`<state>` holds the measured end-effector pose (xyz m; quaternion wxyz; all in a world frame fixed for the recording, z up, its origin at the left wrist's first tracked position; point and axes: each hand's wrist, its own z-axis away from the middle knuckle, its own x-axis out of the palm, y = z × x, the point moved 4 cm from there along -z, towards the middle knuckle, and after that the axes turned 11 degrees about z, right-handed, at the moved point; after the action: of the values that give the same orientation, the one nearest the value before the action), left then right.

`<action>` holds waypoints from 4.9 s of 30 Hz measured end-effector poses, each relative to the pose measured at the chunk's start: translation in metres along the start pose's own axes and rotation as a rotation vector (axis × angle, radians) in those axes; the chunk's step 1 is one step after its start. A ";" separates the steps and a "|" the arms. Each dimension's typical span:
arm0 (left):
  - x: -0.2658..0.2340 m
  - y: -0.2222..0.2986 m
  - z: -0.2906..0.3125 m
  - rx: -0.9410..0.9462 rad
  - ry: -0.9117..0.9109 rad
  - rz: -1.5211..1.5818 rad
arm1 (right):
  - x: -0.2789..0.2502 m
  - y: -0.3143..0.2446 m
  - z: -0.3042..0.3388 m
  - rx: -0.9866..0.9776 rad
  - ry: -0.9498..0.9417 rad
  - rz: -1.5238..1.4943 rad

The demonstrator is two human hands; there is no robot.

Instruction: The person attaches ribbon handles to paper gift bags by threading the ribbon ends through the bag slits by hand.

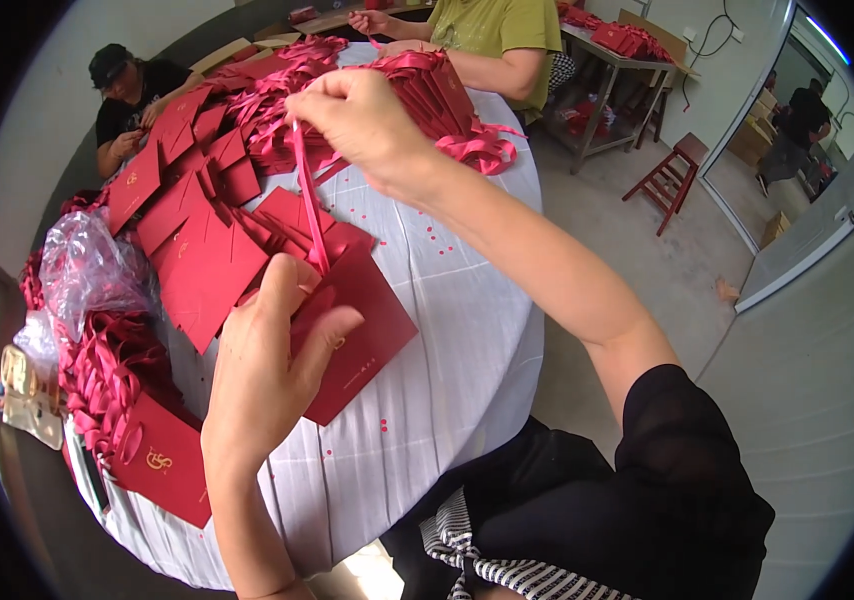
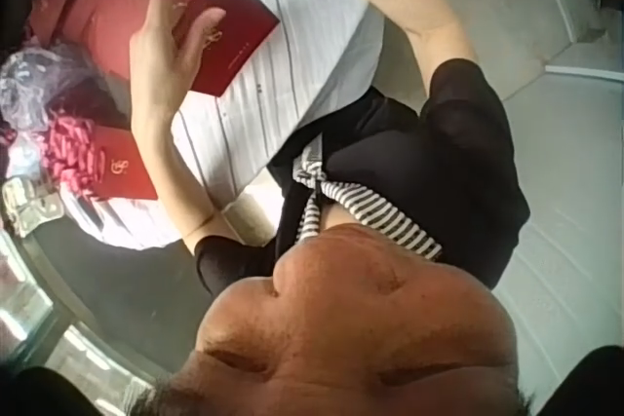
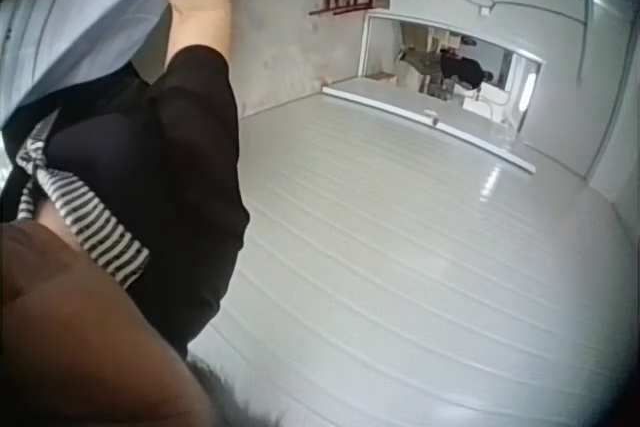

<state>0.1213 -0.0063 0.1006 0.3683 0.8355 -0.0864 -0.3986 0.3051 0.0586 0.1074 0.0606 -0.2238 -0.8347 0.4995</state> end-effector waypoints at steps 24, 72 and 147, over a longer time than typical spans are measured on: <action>0.008 -0.006 0.001 -0.038 -0.012 -0.175 | -0.001 -0.031 0.077 -0.621 -0.079 0.560; 0.020 -0.007 0.007 -0.148 -0.271 -0.031 | 0.007 0.008 0.079 0.328 -0.397 -0.878; -0.021 -0.129 0.075 -0.430 0.512 0.005 | 0.063 0.045 0.140 -0.290 -0.470 0.400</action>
<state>0.0331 0.0543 -0.0060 0.5470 0.8114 0.0931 -0.1838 0.2173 -0.0093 -0.0083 -0.2650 -0.2682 -0.8277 0.4157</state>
